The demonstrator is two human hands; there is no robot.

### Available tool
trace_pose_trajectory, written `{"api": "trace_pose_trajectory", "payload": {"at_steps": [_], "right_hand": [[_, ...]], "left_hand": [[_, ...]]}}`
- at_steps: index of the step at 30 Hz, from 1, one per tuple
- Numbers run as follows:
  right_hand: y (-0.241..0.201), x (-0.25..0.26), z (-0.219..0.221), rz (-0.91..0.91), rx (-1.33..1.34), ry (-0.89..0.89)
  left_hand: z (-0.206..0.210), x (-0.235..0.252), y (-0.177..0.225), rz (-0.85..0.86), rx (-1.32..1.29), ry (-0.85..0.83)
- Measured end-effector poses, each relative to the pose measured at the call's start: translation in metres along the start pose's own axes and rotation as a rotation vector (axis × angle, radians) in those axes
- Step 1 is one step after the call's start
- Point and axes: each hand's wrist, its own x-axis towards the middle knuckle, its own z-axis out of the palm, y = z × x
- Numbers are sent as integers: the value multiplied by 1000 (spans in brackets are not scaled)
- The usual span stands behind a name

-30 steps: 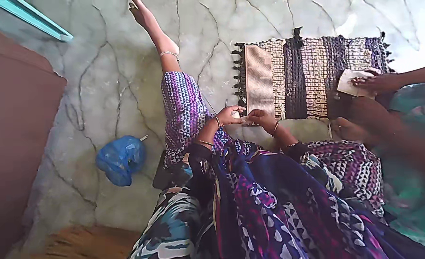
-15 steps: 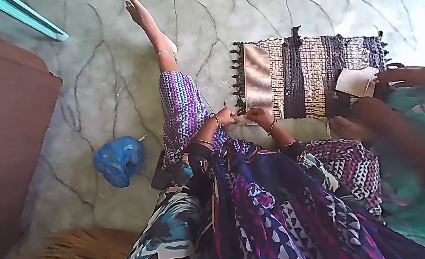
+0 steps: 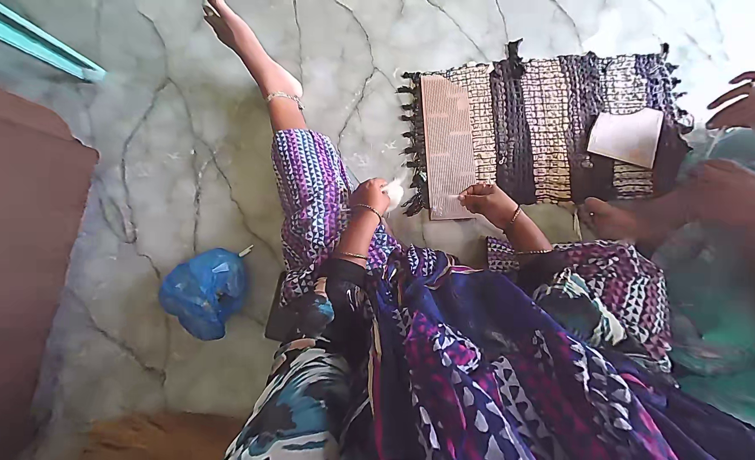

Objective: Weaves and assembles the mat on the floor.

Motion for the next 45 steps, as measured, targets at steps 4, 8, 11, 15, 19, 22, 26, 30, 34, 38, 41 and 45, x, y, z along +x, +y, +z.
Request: {"api": "trace_pose_trajectory", "payload": {"at_steps": [4,8,11,15,19,22,26,30,34,38,41,45], "right_hand": [[3,2,4,20,-78,-41],[-1,1,3,22,-100,-64],[-1,3,2,10,-126,-97],[1,6,2,16,-89,-132],[2,10,-4,25,-63,-110],[4,14,-9,12,-35,-57],[9,19,-15,5,-23,-24],[9,23,-15,5,-133,78],[18,32,-17,-27,-356,157],[25,35,-11,-74,-587,229],[25,35,-7,-79,-651,281],[24,33,-6,-68,-631,276]], "left_hand": [[4,-6,3,64,-20,130],[11,-22,18,337,-213,215],[47,-6,31,343,-479,-163],[70,-12,26,393,-566,-276],[35,-30,42,240,-554,-305],[70,-6,27,332,-608,-231],[80,0,25,345,-614,-241],[84,4,34,302,-552,-237],[83,0,43,253,-416,-192],[79,9,57,212,-196,-161],[84,3,56,291,-111,-90],[89,-2,54,298,10,-149]]}}
